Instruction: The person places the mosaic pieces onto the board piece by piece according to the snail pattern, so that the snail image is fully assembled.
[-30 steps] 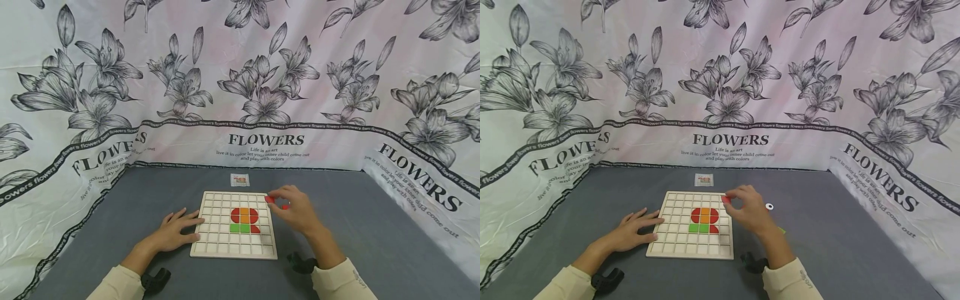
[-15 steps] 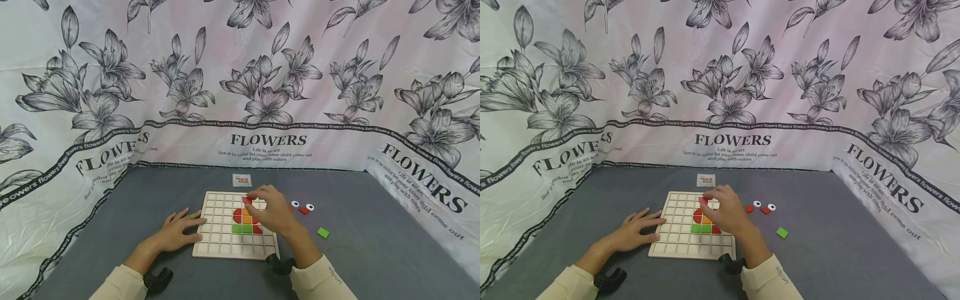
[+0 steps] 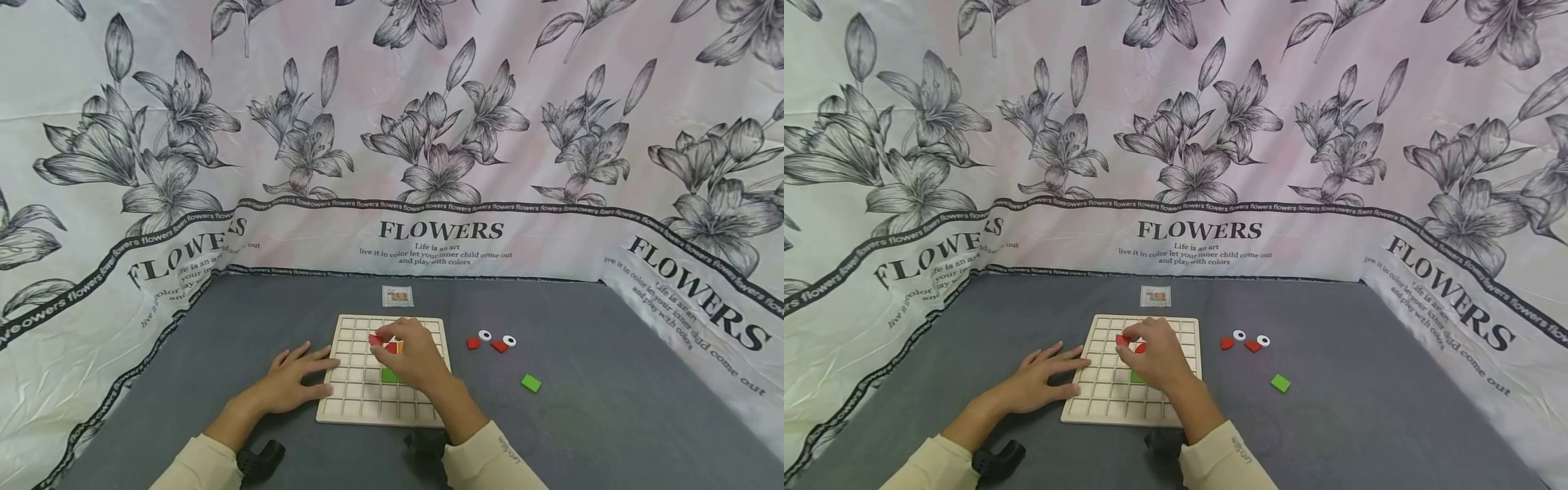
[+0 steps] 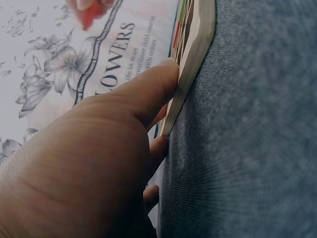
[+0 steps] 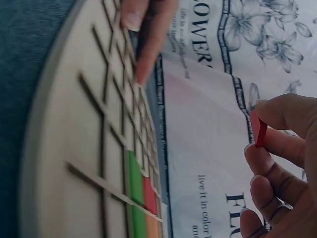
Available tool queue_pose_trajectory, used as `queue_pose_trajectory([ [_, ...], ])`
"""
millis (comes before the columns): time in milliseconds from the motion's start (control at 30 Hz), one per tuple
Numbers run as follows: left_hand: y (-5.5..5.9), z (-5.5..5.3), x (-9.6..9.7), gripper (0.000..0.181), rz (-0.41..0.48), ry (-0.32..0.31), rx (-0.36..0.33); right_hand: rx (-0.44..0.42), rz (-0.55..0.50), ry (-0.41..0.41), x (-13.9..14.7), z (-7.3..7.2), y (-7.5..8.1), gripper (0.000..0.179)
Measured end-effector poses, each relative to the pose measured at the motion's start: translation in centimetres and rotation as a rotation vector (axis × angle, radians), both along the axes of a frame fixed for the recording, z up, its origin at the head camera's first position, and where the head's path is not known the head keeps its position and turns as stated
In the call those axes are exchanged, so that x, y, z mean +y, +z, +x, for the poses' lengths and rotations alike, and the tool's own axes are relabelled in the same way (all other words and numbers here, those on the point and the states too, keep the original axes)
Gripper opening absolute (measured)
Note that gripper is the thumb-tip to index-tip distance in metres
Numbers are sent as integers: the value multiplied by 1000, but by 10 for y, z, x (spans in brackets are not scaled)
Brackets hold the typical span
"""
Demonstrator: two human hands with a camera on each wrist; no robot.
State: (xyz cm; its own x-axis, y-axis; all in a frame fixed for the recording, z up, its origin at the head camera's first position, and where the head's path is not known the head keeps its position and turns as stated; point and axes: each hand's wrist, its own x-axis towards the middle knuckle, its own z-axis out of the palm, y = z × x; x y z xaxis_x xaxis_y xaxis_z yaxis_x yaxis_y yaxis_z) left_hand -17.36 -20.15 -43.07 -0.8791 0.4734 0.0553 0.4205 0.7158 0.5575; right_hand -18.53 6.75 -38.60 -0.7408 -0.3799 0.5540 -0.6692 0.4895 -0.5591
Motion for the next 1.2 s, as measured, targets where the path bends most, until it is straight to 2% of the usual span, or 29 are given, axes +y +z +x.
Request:
queue_pose_trajectory([
  [267, -3, -1, 0, 54, -6, 9, -7, -36, 173, -51, -7, -1, -20, 14],
  [433, -1, 0, -1, 55, 4, 1, -9, -15, 214, -30, -8, -2, -25, 10],
  [633, -1, -2, -1, 55, -1, -7, 3, -7, 339, -39, -7, -2, -34, 16],
  [867, 1, -2, 0, 55, -6, -7, 21, -3, 365, -50, -5, -4, -40, 15],
  [1200, 0, 0, -2, 55, -1, -8, 5, -75, 393, -47, -6, -6, -43, 13],
])
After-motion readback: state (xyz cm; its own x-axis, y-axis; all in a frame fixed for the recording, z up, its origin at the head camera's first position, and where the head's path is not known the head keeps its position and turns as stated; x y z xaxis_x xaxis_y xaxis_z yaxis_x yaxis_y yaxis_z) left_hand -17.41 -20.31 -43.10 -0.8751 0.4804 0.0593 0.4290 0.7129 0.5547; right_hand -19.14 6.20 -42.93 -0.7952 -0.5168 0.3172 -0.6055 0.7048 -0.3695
